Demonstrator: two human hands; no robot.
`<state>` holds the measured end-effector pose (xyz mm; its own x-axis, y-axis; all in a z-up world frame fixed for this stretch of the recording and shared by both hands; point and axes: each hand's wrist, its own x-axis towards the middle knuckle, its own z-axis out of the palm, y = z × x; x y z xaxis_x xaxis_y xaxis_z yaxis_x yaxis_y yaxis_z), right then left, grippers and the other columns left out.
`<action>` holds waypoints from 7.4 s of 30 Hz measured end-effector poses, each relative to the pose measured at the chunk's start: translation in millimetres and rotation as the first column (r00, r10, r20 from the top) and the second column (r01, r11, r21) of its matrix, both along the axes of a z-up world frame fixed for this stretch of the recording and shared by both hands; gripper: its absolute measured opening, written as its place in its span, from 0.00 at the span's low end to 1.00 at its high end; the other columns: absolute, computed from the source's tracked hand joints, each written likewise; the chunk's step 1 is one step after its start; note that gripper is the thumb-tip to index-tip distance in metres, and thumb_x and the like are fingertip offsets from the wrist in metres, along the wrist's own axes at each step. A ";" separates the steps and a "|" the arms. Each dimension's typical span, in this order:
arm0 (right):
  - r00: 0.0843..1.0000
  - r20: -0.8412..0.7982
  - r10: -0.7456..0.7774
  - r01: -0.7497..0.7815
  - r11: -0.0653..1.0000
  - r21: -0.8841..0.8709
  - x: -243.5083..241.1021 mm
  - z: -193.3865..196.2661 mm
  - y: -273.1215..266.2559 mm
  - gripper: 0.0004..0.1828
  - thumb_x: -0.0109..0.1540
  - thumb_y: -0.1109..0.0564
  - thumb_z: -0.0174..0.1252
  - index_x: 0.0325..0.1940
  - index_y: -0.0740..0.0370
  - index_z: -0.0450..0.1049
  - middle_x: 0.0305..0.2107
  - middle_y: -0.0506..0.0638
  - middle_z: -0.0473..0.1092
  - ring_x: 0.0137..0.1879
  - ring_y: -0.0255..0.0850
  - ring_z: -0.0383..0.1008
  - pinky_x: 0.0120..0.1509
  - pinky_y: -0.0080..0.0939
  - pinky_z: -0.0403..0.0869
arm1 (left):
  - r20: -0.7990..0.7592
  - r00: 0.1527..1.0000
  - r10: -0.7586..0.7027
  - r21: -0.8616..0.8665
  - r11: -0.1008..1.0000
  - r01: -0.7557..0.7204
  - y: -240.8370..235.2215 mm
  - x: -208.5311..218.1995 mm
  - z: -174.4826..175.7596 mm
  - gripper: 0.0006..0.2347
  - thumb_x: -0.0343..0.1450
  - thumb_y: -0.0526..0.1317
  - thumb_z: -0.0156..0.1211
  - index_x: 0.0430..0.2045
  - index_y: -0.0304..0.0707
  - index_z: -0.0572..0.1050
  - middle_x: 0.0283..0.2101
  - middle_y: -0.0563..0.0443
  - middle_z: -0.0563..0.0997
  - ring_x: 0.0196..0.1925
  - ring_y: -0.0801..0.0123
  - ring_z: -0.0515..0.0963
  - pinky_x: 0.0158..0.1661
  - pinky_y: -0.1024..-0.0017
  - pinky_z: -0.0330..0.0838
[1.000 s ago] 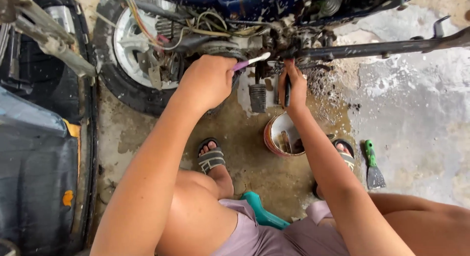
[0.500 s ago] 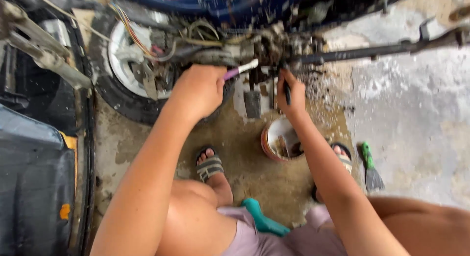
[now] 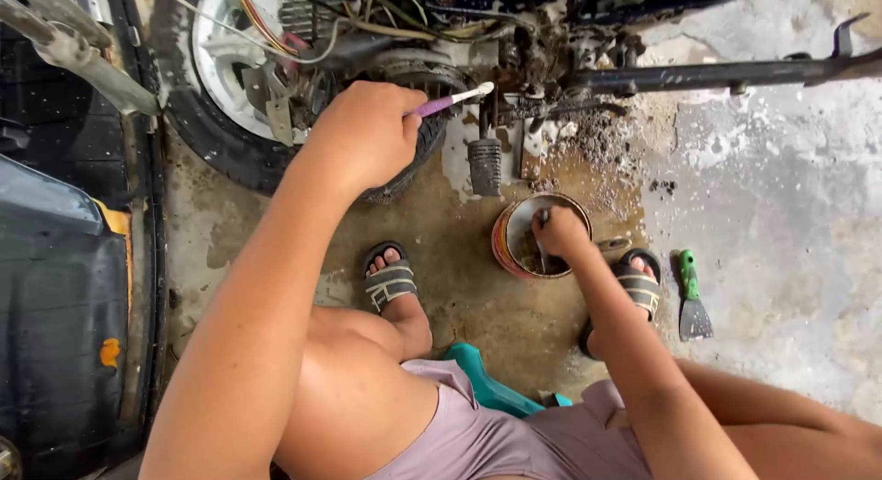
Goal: The person scrubs the engine and frame of a blue motorcycle using a toothbrush and a small brush, repeatedly dipping them into a can of cleaning liquid. The person focuses on the area around the rear wheel and foot peg, scrubbing various components of the motorcycle's undercarriage.
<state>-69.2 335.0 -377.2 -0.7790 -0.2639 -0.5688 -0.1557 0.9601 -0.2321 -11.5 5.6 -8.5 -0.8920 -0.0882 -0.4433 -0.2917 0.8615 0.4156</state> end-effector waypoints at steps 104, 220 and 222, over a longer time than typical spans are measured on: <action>0.649 -0.407 0.643 -0.754 0.612 -0.236 -120.6 283.7 -97.9 0.08 0.72 0.66 0.52 0.47 0.61 0.77 0.25 0.51 0.74 0.26 0.42 0.73 0.36 0.42 0.73 | -0.168 0.979 0.111 -0.076 0.989 -0.125 8.8 -29.2 -35.8 0.06 0.72 0.27 0.54 0.28 0.37 0.74 0.22 0.49 0.71 0.19 0.64 0.67 0.20 0.64 0.63; 0.644 -0.416 0.642 -0.763 0.579 -0.288 -133.4 279.2 -103.2 0.12 0.72 0.67 0.49 0.48 0.73 0.80 0.29 0.65 0.79 0.21 0.43 0.77 0.22 0.40 0.80 | -0.036 0.993 0.116 -0.068 0.991 -0.118 9.9 -25.3 -19.7 0.06 0.73 0.28 0.51 0.27 0.37 0.74 0.22 0.50 0.69 0.19 0.64 0.64 0.22 0.65 0.60; 0.531 -0.608 0.590 -0.847 0.365 -0.386 -128.6 280.4 -108.2 0.12 0.74 0.68 0.53 0.53 0.81 0.79 0.38 0.72 0.79 0.26 0.48 0.81 0.22 0.37 0.81 | -0.136 0.986 0.093 -0.104 0.989 -0.108 15.3 -28.9 -22.2 0.04 0.75 0.30 0.54 0.34 0.35 0.77 0.23 0.48 0.73 0.17 0.65 0.67 0.19 0.64 0.62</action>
<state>-197.7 226.8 -96.7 -0.1867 -0.9656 0.1808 -0.8949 0.0912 -0.4369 -40.4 20.9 -30.7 -0.9255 -0.2221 -0.3066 -0.3287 0.8733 0.3596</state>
